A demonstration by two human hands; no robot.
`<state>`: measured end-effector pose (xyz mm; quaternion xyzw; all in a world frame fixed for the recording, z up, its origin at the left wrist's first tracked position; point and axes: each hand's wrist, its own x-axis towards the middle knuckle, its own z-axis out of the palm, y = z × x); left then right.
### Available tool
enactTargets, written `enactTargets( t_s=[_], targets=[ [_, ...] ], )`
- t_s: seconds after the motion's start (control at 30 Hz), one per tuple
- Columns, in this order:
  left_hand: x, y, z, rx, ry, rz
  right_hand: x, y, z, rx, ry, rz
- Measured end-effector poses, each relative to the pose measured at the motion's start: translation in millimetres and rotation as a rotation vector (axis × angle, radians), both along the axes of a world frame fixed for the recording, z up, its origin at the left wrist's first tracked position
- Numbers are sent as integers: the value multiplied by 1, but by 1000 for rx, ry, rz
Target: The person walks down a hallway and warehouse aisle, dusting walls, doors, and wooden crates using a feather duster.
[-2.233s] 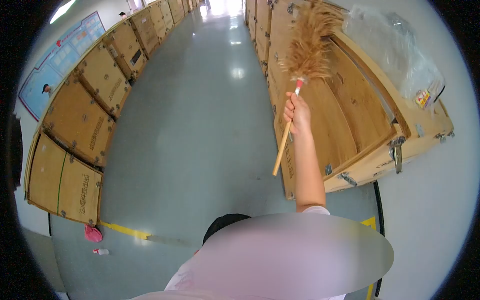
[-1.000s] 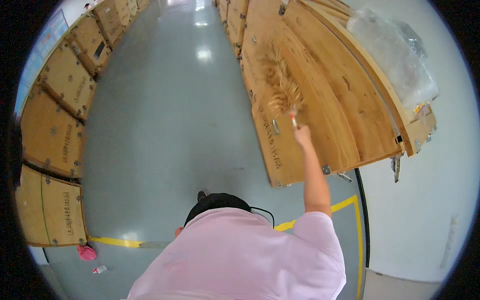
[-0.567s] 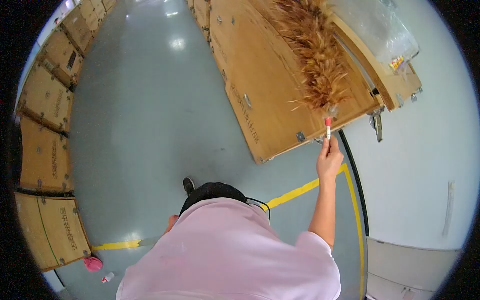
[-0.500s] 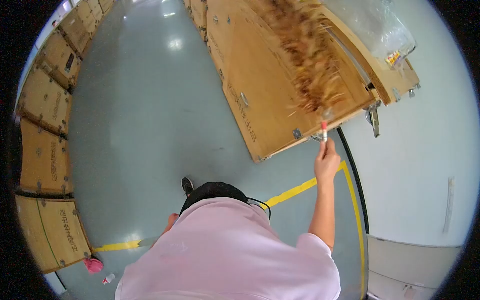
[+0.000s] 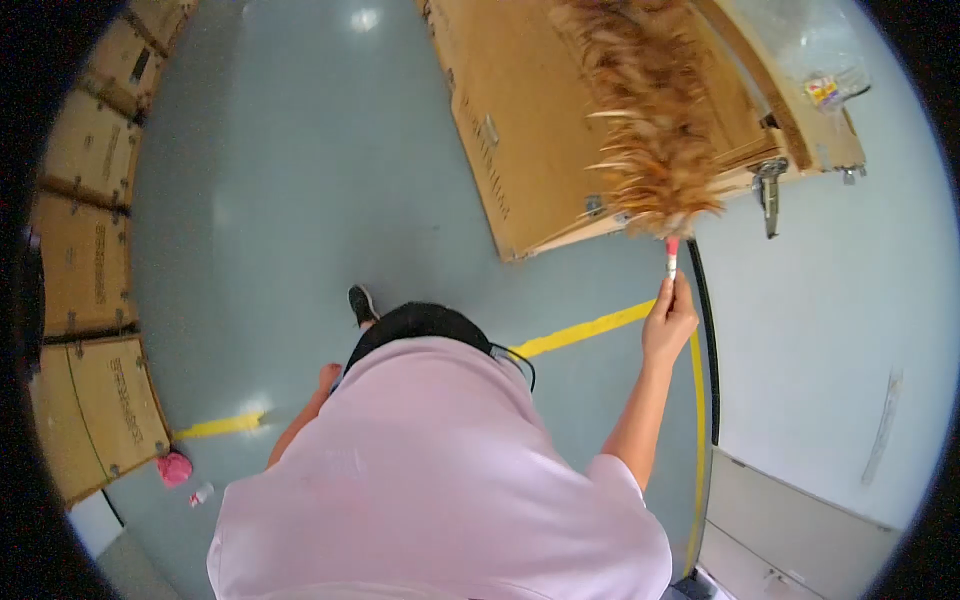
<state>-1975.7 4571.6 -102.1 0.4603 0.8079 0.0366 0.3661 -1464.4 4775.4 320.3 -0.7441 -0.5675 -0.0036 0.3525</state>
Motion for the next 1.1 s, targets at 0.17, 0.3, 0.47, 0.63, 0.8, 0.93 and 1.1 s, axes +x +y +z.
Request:
enactTargets(
  t_s=[0.17, 0.3, 0.47, 0.63, 0.8, 0.93, 1.1],
  targets=[
    [12, -14, 23, -33, -22, 92, 4, 9, -63, 4, 11, 101],
    [21, -24, 32, -34, -67, 202, 2, 11, -128, -269, -149, 113],
    [18, -53, 5, 43, -31, 255, 2, 22, -211, -734, -232, 130],
    [30, -62, 31, 17, -88, 375, 5, 41, -286, -1042, -330, 219],
    [36, -66, 39, 4, -70, 485, -17, 86, -294, -860, -52, 331],
    [27, -69, 24, 0, -81, 527, -60, 148, -204, -504, -90, 302],
    [12, -48, 38, -6, -93, 527, -102, 212, -143, -171, -27, 204]
  ],
)
